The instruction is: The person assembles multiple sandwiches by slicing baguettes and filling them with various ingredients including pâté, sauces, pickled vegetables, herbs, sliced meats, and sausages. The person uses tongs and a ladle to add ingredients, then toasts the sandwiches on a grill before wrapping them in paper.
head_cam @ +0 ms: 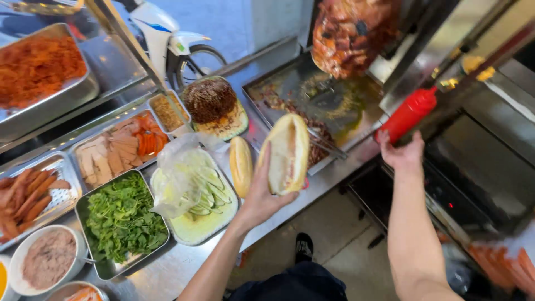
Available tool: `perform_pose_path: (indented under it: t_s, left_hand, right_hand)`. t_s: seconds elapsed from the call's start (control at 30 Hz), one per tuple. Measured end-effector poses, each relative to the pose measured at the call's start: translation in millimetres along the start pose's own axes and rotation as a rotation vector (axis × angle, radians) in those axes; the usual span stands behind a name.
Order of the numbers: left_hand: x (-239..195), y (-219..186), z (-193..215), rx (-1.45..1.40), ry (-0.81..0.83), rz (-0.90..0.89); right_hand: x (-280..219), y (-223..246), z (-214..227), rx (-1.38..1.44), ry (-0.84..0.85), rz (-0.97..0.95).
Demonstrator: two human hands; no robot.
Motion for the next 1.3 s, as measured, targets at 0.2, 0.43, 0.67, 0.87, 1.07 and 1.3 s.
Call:
perform_pose_path:
  t_s: [0.2,0.43,0.67,0.87,1.07,1.3]
  left_hand:
    - [43,7,-67,0.039,-0.018,0.016]
    - [36,55,-69,0.087,-0.145,0.005]
    - [1,73,-67,0.093,-0.211,0.059]
    - [-20,75,-51,0.039,-0.27,0.105]
    - [-29,79,-52,0.011,-0.274,0.087]
    - [-32,72,-40,0.023,-0.269,0.084]
  right_hand:
    - [24,33,-22,0.177,0.011,-0.242]
    - [-85,-54,-53,-0.298,0.387,0.089]
    - [-228,-113,-132,-1.001,0.828,0.794]
    - [-252,-210,-111,-1.29,0.922,0.912]
    - [-258,-214,-89,-1.586,0.758,0.816]
    - [-253,-215,-104,-1.47,0.835,0.896]
Point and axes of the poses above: each hand's wrist, its own x-axis towards the middle knuckle, its own z-axis out of the back of the hand, y = z × x, the point moved 2 cm from there along x, towards the middle knuckle, and after that the axes turned 2 degrees about x, right-handed, at the moved point
